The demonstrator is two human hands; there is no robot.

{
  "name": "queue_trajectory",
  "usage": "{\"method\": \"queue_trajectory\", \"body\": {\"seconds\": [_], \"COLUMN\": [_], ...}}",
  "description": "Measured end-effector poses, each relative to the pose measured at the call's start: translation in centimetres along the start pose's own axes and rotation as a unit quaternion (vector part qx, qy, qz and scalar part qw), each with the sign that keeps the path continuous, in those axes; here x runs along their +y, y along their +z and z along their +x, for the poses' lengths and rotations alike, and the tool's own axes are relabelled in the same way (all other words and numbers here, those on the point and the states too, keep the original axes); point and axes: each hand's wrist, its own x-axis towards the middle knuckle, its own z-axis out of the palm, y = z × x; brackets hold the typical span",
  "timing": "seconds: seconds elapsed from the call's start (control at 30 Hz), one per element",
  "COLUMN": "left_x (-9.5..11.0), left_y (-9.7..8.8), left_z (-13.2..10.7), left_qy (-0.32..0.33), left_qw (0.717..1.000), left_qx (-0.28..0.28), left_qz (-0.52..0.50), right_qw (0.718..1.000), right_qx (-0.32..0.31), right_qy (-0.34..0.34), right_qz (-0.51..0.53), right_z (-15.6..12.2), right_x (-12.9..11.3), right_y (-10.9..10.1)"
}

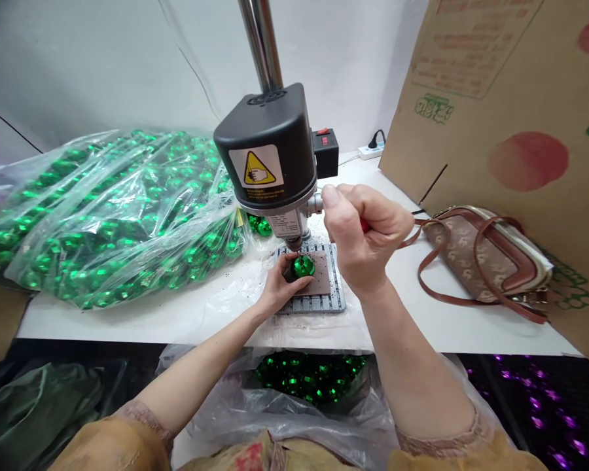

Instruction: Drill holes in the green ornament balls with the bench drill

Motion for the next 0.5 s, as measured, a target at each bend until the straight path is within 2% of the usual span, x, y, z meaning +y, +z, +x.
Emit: {"method": "queue_trajectory", "body": {"seconds": [0.5], "left_x": [-0.1], "left_y": [0.0], "left_z": [0.0], "left_qy": [0.011], "left_qw": [1.000], "left_qx": [0.004], "left_qz": [0.013], "right_qw": [0.998], "right_qx": [0.031], "right_qy": [-0.046], "right_qz": [-0.020], "right_z": [-1.6], "right_x": [1.4], "right_y": [-0.8]}}
